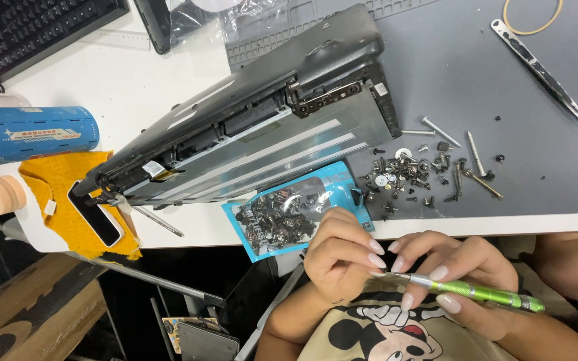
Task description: The person assembles a laptop by repeatedly picking up screws from a pile and using a green screwdriver to fasten them into the bottom casing. The person also handles a small black plastic piece and a bag of screws during the process.
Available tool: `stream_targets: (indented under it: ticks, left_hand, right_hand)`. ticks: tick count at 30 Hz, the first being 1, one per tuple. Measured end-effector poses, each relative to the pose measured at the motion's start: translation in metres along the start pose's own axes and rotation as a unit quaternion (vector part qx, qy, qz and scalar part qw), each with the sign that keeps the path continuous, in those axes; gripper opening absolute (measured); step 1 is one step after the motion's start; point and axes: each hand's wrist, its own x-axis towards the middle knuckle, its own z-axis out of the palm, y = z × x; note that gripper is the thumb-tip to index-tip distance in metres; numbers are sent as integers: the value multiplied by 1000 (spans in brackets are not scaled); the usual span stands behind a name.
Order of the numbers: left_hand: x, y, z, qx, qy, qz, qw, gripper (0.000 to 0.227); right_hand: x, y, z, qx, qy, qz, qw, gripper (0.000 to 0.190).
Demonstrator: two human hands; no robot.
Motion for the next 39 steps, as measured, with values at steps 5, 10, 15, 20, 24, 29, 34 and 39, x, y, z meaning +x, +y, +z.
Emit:
stream_targets:
  ticks: [5,10,15,20,24,29,34,39]
  left_hand:
    - [0,5,-5,20,-4,22,1000,14]
    - [0,6,-10,40,-41,38,998,13]
    - [1,5,-8,25,-53,7,998,15]
    - [-4,2,-10,30,-73,-4,997,14]
    - [-4,4,-12,17,-92,-37,995,14]
    - [-4,5,-12,5,-77,-48,996,14]
    - [-6,8,-13,3,-57,-48,997,24]
    - [0,11,-24,35,-43,-19,998,28]
  right_hand:
    - [1,2,4,-47,-9,-25,999,14]
    - [2,0,6,-69,6,-37,997,12]
    - [-5,1,5,-46,21,-27,998,12]
    - [-9,2,3,-61,26,-25,997,12]
    - [-11,6,4,-107,34,-53,992,13]
    - [-16,12,2,-146,24,-83,986,15]
    - [-18,13,2,-149,9,-78,986,17]
    - [-13,15,5,-194,20,-118,974,20]
